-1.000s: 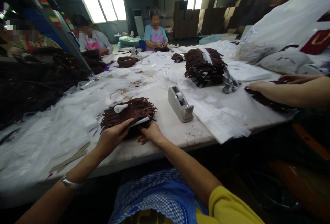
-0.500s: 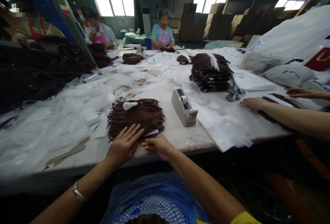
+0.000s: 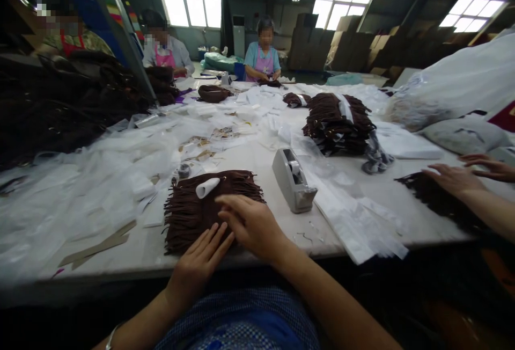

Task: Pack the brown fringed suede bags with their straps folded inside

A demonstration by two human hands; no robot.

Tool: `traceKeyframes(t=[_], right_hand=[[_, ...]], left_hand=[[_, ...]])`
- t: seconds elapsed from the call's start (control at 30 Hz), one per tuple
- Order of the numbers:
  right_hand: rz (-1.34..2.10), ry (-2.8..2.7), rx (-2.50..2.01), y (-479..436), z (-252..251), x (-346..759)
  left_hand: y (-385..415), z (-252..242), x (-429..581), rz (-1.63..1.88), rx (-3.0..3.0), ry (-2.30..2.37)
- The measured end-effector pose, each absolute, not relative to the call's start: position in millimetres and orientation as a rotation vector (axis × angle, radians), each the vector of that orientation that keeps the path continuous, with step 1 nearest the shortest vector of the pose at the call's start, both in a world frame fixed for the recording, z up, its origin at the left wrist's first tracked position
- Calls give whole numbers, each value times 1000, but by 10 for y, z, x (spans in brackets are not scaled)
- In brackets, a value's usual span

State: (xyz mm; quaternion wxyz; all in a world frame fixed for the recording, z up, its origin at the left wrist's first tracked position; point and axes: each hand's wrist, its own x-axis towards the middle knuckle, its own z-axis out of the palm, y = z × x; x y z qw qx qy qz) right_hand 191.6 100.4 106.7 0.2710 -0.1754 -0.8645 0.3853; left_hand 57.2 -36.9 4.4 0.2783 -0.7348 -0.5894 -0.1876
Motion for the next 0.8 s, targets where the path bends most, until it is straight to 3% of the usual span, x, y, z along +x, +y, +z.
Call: traceKeyframes(t=[0.1, 0.2, 0.53, 0.8], right_hand=[[683, -2472, -202, 1296, 841, 1454], [578, -2669, -34, 1442, 582, 1318], [661, -2675, -46, 1446, 382, 1509], [781, -2668, -49, 1483, 416, 1543]], left_hand=[[-372, 55, 537, -494, -1978, -1598], [-399, 45, 500, -521, -1992, -1609], [-336, 63, 419, -817, -1858, -1875], [40, -238, 326, -621, -1820, -1777]])
